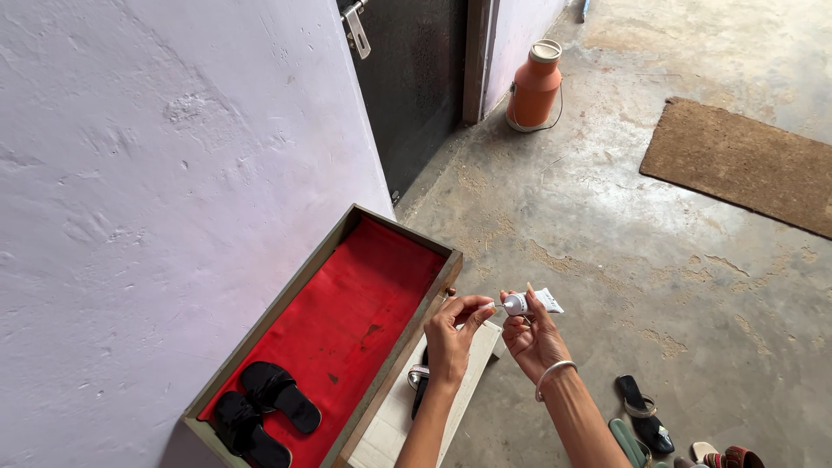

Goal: The recorder applies adhesive from a tube to repair the strap of a black sandal.

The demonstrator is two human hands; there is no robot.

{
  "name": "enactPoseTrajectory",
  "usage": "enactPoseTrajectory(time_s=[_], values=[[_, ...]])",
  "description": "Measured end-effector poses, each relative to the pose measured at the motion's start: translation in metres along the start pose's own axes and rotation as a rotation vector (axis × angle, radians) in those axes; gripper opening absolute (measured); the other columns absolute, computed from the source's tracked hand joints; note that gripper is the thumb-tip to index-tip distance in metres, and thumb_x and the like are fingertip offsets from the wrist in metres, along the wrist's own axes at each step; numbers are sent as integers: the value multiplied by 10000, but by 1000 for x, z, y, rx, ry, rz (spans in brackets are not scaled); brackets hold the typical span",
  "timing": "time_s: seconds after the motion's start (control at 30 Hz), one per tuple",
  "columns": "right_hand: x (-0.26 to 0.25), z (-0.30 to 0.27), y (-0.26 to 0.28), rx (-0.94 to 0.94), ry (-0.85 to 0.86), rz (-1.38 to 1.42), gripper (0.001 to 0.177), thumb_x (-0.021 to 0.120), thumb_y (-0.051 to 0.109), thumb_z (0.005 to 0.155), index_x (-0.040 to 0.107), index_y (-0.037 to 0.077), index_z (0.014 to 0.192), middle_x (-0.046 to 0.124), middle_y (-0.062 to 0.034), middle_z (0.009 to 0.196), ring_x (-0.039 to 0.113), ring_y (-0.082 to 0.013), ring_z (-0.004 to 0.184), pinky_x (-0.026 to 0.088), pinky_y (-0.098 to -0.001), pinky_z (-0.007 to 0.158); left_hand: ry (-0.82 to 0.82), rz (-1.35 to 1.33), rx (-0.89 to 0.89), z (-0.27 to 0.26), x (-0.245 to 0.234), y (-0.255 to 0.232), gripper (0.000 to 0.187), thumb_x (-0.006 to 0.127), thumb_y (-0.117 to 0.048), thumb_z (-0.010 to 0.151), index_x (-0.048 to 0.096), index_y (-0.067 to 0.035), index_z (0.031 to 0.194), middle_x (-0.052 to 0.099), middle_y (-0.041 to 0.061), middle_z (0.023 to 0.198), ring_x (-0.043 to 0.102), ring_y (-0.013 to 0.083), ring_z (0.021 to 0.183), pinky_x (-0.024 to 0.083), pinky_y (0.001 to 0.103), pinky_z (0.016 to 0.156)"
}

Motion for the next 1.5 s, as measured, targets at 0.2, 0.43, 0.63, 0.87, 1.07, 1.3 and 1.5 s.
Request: enactPoseTrajectory(time_s=[0.2,0.43,0.63,0.87,1.07,1.3,1.5], values=[[3,-6,-2,-10,-14,-38,422,754,339,895,622,23,1140,734,-123,1046,591,-67,626,559,-179,573,-1,-6,9,-2,-4,-2,245,809,-258,835,805,-71,994,752,31,914,750,128,823,598,278,723],[1,-9,-2,-26,-37,-51,406,751,330,894,627,30,1138,741,-135,1059,608,-66,643,574,-173,593,7,-5,26,-5,-6,-11,237,807,-261,831,811,-82,985,755,26,915,754,123,821,605,276,722],[4,-12,-1,-28,-15,-34,394,751,327,881,624,51,1132,743,-138,1067,612,-63,645,576,-171,586,17,4,39,-10,-6,-16,224,805,-247,839,813,-79,987,743,32,910,746,131,820,598,282,722],[5,-16,-3,-21,6,-17,401,753,327,896,617,32,1132,734,-138,1081,603,-64,643,570,-171,581,6,-15,39,-14,-7,-17,229,806,-243,840,805,-72,993,742,32,921,745,132,831,599,278,731],[8,-20,-2,-21,25,-12,393,757,322,894,616,35,1122,735,-141,1066,598,-64,642,567,-169,576,-4,-10,35,-16,-8,-19,228,801,-253,841,805,-80,990,741,28,917,745,128,829,601,280,717],[11,-23,-1,-10,32,4,377,759,320,898,622,24,1086,738,-128,1034,582,-52,625,554,-155,558,9,0,32,-16,-7,-18,234,795,-271,842,809,-91,991,736,18,928,742,130,825,605,279,718],[12,-27,3,-19,10,-27,359,762,327,904,634,30,1061,735,-121,1013,578,-50,623,550,-154,559,7,-10,63,-17,-3,-17,232,794,-266,842,808,-90,991,745,21,924,748,126,824,609,277,720]])
Point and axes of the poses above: each hand's wrist, its own z-axis towards the middle knuckle, its own x-axis out of the palm, y = z × x, the point moved 7 cm from there along z, towards the middle knuckle
